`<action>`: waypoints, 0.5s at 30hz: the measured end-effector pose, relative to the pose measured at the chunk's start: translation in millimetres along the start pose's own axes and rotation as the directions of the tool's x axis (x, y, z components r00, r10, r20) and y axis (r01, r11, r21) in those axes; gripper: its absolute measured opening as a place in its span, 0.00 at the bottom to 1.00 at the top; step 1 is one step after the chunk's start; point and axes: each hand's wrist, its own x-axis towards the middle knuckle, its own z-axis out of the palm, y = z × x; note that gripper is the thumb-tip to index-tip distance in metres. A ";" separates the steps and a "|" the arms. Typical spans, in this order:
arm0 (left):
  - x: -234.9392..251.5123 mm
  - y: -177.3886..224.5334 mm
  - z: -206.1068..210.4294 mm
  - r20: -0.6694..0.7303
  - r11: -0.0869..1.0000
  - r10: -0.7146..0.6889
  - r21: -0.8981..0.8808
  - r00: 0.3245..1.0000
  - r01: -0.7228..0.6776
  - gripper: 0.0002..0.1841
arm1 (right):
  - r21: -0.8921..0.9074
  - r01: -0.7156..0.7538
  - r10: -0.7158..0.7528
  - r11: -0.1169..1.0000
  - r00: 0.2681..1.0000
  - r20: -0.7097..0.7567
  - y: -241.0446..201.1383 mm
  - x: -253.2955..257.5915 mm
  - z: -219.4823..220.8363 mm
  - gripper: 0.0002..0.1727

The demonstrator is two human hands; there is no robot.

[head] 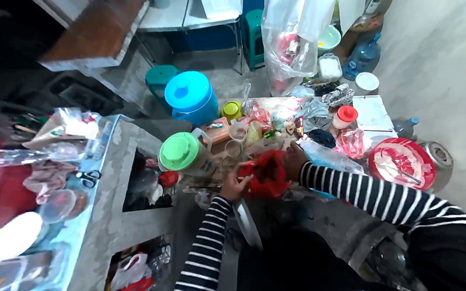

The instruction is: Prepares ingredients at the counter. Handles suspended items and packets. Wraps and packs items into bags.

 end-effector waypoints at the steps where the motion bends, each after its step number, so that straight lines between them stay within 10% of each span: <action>1: 5.9 -3.1 3.7 0.017 1.000 -0.020 0.017 1.000 0.020 0.28 | -0.074 -0.019 0.020 0.997 1.000 0.013 8.5 -8.5 -5.9 0.24; 6: 33.1 -25.4 32.1 0.050 0.967 -0.026 0.256 0.998 0.012 0.40 | 0.074 0.063 -0.060 0.995 0.997 -0.042 41.3 -18.4 -20.6 0.15; 11: 44.0 -24.3 55.4 -0.035 0.875 -0.070 0.478 0.997 0.078 0.45 | 0.405 -0.106 0.109 0.908 0.994 0.016 27.1 -6.7 22.6 0.31; 15: 44.7 -14.5 69.1 0.060 0.811 -0.012 0.585 0.998 -0.025 0.47 | 0.308 0.281 -0.080 0.909 0.842 -0.533 -12.6 -22.0 30.6 0.15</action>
